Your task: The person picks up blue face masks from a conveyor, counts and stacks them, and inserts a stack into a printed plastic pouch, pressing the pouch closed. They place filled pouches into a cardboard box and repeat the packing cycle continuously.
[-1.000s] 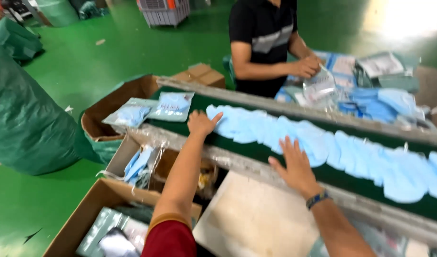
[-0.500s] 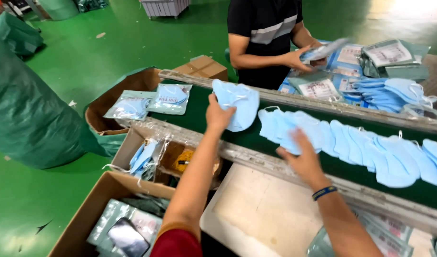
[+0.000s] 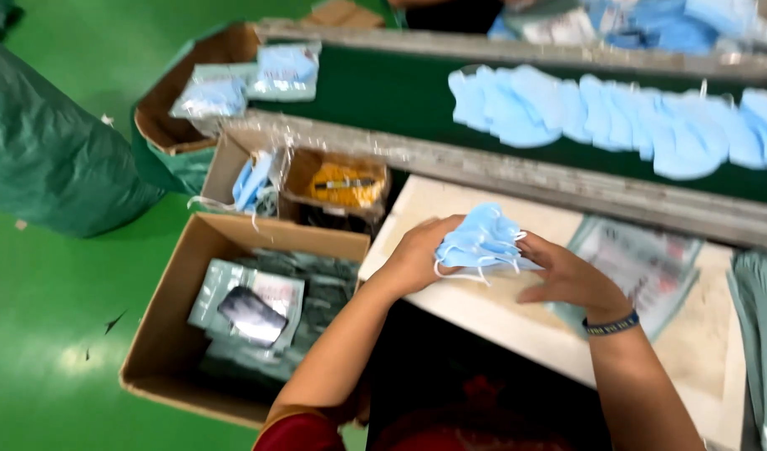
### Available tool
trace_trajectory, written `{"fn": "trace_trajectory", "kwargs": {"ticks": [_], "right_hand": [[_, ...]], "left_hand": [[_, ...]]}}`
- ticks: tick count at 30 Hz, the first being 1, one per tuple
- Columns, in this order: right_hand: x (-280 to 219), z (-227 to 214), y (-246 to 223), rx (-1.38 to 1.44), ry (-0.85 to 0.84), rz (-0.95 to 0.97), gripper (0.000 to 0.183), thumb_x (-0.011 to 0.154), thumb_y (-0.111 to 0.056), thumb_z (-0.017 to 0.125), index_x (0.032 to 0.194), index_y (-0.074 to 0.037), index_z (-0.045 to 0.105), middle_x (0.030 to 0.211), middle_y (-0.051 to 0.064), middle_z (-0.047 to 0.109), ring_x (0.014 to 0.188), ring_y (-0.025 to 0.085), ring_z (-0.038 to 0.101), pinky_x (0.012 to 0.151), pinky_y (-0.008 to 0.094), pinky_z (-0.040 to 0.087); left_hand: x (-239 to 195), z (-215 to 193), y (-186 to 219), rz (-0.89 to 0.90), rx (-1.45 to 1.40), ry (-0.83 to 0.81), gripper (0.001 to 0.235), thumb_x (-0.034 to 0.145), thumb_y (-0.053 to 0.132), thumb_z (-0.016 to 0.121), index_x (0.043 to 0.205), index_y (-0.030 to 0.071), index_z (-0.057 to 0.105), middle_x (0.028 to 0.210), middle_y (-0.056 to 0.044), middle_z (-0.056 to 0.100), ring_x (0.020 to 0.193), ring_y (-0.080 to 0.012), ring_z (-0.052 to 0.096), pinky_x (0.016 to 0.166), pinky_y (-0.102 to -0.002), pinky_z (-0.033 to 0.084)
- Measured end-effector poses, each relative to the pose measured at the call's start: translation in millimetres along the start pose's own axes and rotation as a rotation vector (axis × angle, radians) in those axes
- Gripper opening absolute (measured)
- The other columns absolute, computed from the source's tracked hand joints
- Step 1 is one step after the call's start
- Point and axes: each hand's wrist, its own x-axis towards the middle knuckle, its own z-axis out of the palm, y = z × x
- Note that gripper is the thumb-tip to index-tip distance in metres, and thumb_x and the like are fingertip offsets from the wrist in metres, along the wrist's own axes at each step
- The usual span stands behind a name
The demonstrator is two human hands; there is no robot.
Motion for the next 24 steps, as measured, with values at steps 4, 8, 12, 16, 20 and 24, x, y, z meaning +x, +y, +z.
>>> {"fn": "trace_trajectory", "kwargs": {"ticks": [4, 8, 12, 16, 20, 24], "right_hand": [[-2.4, 12.8, 54.2, -0.417, 0.088, 0.218, 0.083, 0.077, -0.01, 0.087, 0.149, 0.0, 0.046, 0.143, 0.012, 0.06, 0.131, 0.019, 0.056, 0.111, 0.036, 0.042], [-10.9, 14.1, 111.9, -0.562, 0.344, 0.211, 0.07, 0.08, -0.015, 0.088, 0.142, -0.002, 0.059, 0.13, 0.012, 0.072, 0.116, 0.02, 0.067, 0.102, 0.035, 0.054], [-10.8, 35.9, 88.4, -0.589, 0.406, -0.011, 0.078, 0.07, -0.016, 0.087, 0.14, -0.005, 0.054, 0.125, 0.012, 0.068, 0.112, 0.02, 0.066, 0.095, 0.034, 0.054], [-20.0, 15.3, 107.2, -0.913, 0.286, -0.066, 0.082, 0.059, -0.015, 0.091, 0.133, -0.01, 0.057, 0.126, 0.013, 0.064, 0.117, 0.026, 0.06, 0.095, 0.037, 0.05], [-34.6, 13.0, 86.0, -0.848, 0.239, -0.017, 0.057, 0.062, -0.018, 0.09, 0.117, -0.012, 0.073, 0.119, 0.012, 0.066, 0.116, 0.03, 0.061, 0.093, 0.04, 0.054], [-32.0, 33.4, 48.6, -0.946, 0.271, 0.236, 0.073, 0.061, -0.027, 0.091, 0.127, -0.009, 0.066, 0.108, 0.011, 0.067, 0.104, 0.029, 0.064, 0.089, 0.041, 0.054]], "left_hand": [[4.4, 55.9, -109.9, 0.107, 0.087, -0.019, 0.125, 0.055, 0.048, 0.095, 0.153, 0.0, 0.034, 0.154, -0.028, 0.038, 0.147, -0.0441, 0.024, 0.118, -0.048, 0.024], [-15.5, 76.0, -124.9, 0.032, -0.147, 0.03, 0.113, 0.064, 0.053, 0.092, 0.156, 0.006, 0.045, 0.167, -0.027, 0.035, 0.162, -0.0455, 0.017, 0.128, -0.05, 0.021], [-29.5, 82.6, -92.7, 0.091, 0.028, 0.089, 0.118, 0.061, 0.053, 0.093, 0.153, 0.005, 0.038, 0.166, -0.03, 0.026, 0.159, -0.0432, 0.017, 0.125, -0.056, 0.015], [-40.2, 129.7, -167.1, 0.136, 0.149, 0.164, 0.093, 0.084, 0.039, 0.082, 0.16, 0.005, 0.039, 0.172, -0.03, 0.027, 0.164, -0.0392, 0.022, 0.132, -0.059, 0.005], [-40.9, 126.1, -138.6, 0.107, 0.17, 0.108, 0.093, 0.084, 0.037, 0.079, 0.158, 0.0, 0.035, 0.163, -0.025, 0.04, 0.155, -0.0329, 0.035, 0.13, -0.061, 0.005], [-28.7, 104.9, -84.4, 0.167, 0.236, 0.094, 0.076, 0.071, 0.036, 0.085, 0.13, -0.001, 0.054, 0.147, -0.025, 0.05, 0.147, -0.0374, 0.038, 0.122, -0.06, 0.013]]}}
